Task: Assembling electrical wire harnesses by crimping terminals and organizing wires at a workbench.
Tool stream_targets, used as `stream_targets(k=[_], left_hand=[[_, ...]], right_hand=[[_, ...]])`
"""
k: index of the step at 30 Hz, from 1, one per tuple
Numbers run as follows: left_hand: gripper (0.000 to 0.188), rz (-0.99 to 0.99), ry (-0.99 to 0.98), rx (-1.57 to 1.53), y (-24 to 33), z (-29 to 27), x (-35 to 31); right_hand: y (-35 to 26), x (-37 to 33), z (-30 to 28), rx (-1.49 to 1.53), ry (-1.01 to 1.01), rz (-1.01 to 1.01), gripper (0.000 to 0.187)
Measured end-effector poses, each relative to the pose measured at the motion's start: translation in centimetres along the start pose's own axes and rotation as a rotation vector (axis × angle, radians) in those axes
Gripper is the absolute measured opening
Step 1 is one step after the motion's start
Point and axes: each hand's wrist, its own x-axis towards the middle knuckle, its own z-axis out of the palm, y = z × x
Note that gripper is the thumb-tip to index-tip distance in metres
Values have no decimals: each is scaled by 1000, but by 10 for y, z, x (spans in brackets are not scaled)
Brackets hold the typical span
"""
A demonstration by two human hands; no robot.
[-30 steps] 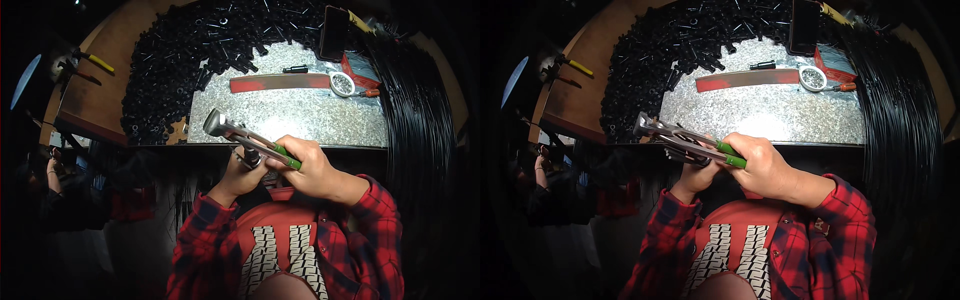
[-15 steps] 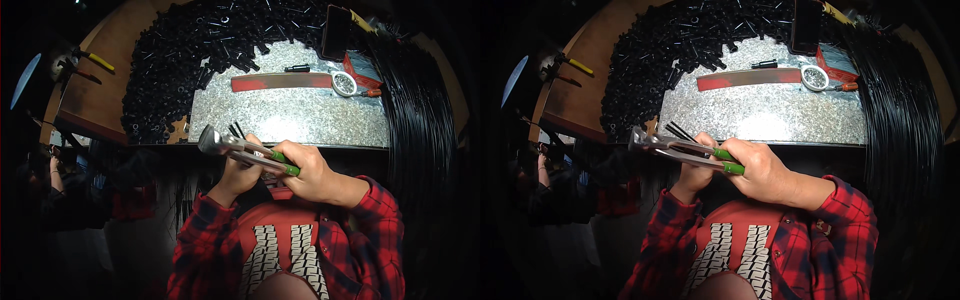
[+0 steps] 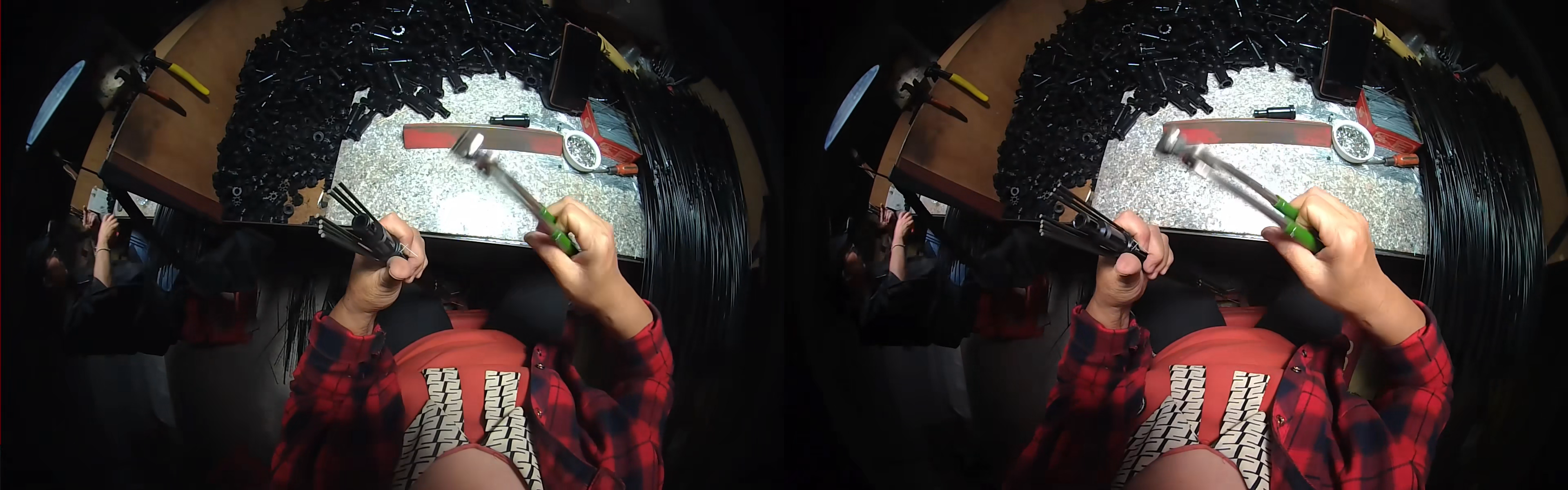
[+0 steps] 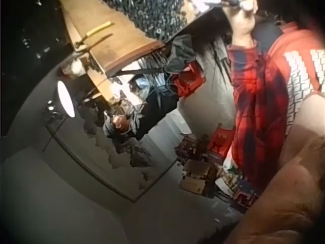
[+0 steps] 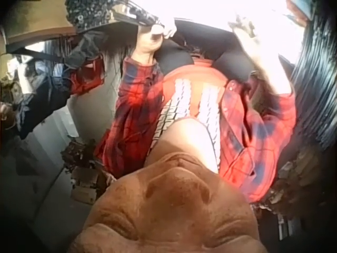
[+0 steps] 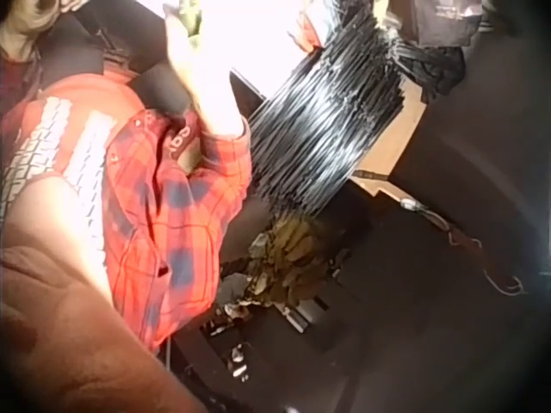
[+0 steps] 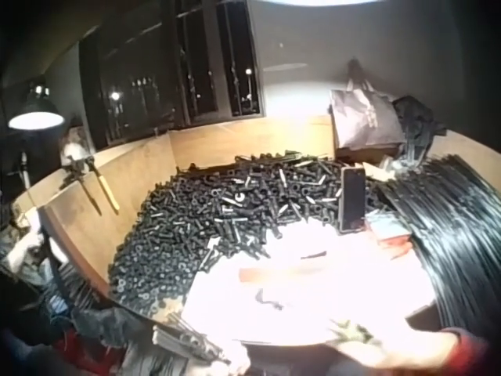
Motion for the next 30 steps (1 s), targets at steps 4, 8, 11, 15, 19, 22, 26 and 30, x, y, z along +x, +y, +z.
stream_targets(k=[4, 8, 11, 15, 19, 22, 26, 30], left_hand=[[54, -89, 44, -180, 1, 5, -2], [54, -121, 110, -87, -6, 3, -4], [54, -48, 65, -32, -11, 0, -2], [57, -71, 122, 127, -17, -5, -3], [59, -73, 167, 167, -18, -4, -2], [52, -79, 196, 131, -16, 0, -3], [51, -48, 237, 100, -21, 0, -3], [52, 32, 328, 165, -26, -2, -5]], right_hand=[[0, 7, 0, -509, 264, -336, 31], [-4, 6, 6, -783, 322, -357, 28], [-4, 6, 5, -833, 342, -390, 24], [-2, 9, 6, -856, 374, -433, 17], [-2, 9, 7, -823, 391, -456, 17], [-4, 10, 7, -705, 264, -408, 19], [-7, 11, 14, -569, 169, -390, 32], [-8, 2, 26, -464, 110, -305, 32]])
